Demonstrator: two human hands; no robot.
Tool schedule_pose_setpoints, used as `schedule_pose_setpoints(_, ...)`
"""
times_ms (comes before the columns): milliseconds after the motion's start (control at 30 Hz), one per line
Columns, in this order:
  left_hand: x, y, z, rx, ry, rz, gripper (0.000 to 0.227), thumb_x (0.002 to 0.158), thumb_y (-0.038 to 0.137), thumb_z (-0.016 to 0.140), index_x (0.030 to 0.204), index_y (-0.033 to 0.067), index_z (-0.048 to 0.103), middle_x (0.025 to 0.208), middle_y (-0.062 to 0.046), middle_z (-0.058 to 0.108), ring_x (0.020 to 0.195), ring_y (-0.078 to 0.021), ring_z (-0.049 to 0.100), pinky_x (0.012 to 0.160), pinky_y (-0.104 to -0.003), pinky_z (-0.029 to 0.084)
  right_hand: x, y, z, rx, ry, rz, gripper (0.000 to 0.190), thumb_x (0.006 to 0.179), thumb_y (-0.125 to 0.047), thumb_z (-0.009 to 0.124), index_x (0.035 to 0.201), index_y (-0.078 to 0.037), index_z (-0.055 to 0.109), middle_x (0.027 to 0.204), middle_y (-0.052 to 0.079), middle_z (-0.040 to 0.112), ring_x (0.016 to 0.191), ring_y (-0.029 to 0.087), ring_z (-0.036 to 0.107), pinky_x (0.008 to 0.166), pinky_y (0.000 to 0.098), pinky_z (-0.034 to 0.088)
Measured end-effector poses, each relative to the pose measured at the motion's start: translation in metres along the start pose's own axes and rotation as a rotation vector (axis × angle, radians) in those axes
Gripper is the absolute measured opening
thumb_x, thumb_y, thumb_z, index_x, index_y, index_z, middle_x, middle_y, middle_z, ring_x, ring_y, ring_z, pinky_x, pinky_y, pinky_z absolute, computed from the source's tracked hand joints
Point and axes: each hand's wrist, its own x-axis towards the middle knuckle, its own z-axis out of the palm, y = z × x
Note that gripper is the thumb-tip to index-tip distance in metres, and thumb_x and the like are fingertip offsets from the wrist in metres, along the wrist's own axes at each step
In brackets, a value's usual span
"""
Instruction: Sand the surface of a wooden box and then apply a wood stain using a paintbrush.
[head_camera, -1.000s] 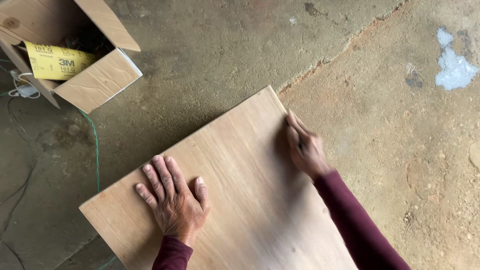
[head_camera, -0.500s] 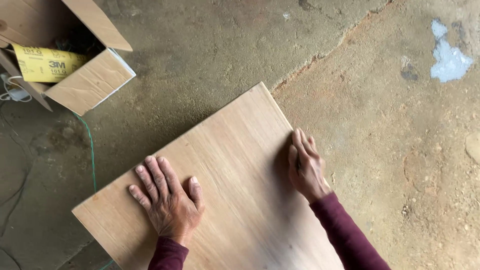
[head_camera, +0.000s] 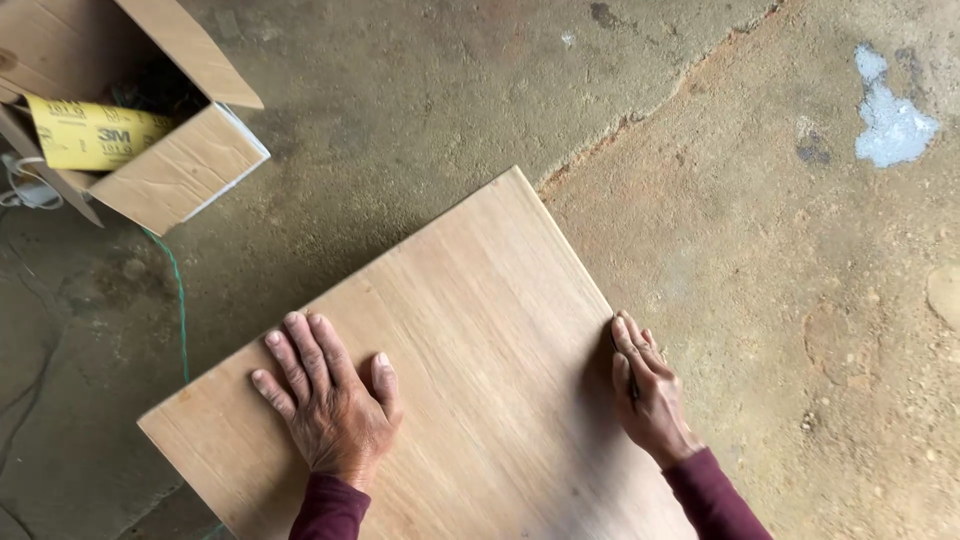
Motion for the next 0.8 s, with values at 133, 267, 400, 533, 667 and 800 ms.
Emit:
schedule_pose_setpoints(133,0.000,-0.001,-0.002,-0.016,-0.028,0.009,0.084,0.102,0.047,0.041,0.160,-0.0115,0.029,0.170,-0.031,0.023,0.160,-0.0466,0.011,0.125,-0.065,-0.003,0.040,-0.015,0.018,-0.092,0.110,-0.041,0.044,0.107,-0.014,0.048,0.147,0.003,0.049,0.147,0.031,0.054,0.137,0.050,0.052,0.115,0.0553,0.042)
schedule_pose_setpoints(267,-0.002,0.001,-0.003,-0.024,-0.045,0.013,0.084,0.104,0.048,0.040,0.162,-0.0112,0.027,0.172,-0.031,0.019,0.161,-0.0461,0.006,0.125,-0.065,-0.004,0.108,-0.036,0.028,0.021,0.144,-0.032,0.041,0.107,-0.015,0.050,0.145,0.001,0.051,0.146,0.030,0.056,0.133,0.047,0.054,0.112,0.0533,0.051)
schedule_pose_setpoints(400,-0.002,0.001,-0.006,-0.032,-0.068,0.006,0.087,0.103,0.049,0.041,0.162,-0.0123,0.025,0.173,-0.031,0.014,0.161,-0.0462,0.002,0.125,-0.065,-0.005,0.023,-0.009,0.007,0.018,0.074,-0.043,0.045,0.107,-0.011,0.047,0.150,0.001,0.048,0.153,0.028,0.051,0.138,0.044,0.051,0.120,0.0574,0.039)
schedule_pose_setpoints(533,-0.002,0.003,-0.007,-0.032,-0.086,-0.006,0.086,0.104,0.047,0.041,0.163,-0.0123,0.023,0.174,-0.031,0.014,0.161,-0.0469,0.001,0.125,-0.066,-0.006,-0.106,0.010,-0.025,-0.042,0.029,0.197,0.047,0.103,-0.012,0.045,0.148,0.001,0.050,0.154,0.024,0.049,0.143,0.039,0.049,0.123,0.0583,0.032)
schedule_pose_setpoints(667,-0.002,0.001,-0.004,-0.027,-0.086,-0.024,0.086,0.104,0.047,0.041,0.164,-0.0118,0.023,0.174,-0.030,0.015,0.161,-0.0463,0.002,0.125,-0.066,-0.005,-0.046,0.000,0.007,-0.095,0.103,0.164,0.047,0.105,-0.014,0.047,0.148,0.005,0.049,0.152,0.027,0.049,0.144,0.039,0.048,0.124,0.0580,0.032)
schedule_pose_setpoints(800,-0.004,0.002,-0.006,-0.013,-0.078,0.000,0.086,0.103,0.047,0.042,0.163,-0.0111,0.023,0.173,-0.030,0.015,0.161,-0.0466,0.003,0.125,-0.066,-0.004,0.059,-0.023,0.049,-0.161,0.177,-0.023,0.049,0.106,-0.016,0.049,0.148,0.008,0.045,0.152,0.032,0.046,0.141,0.046,0.051,0.123,0.0576,0.034)
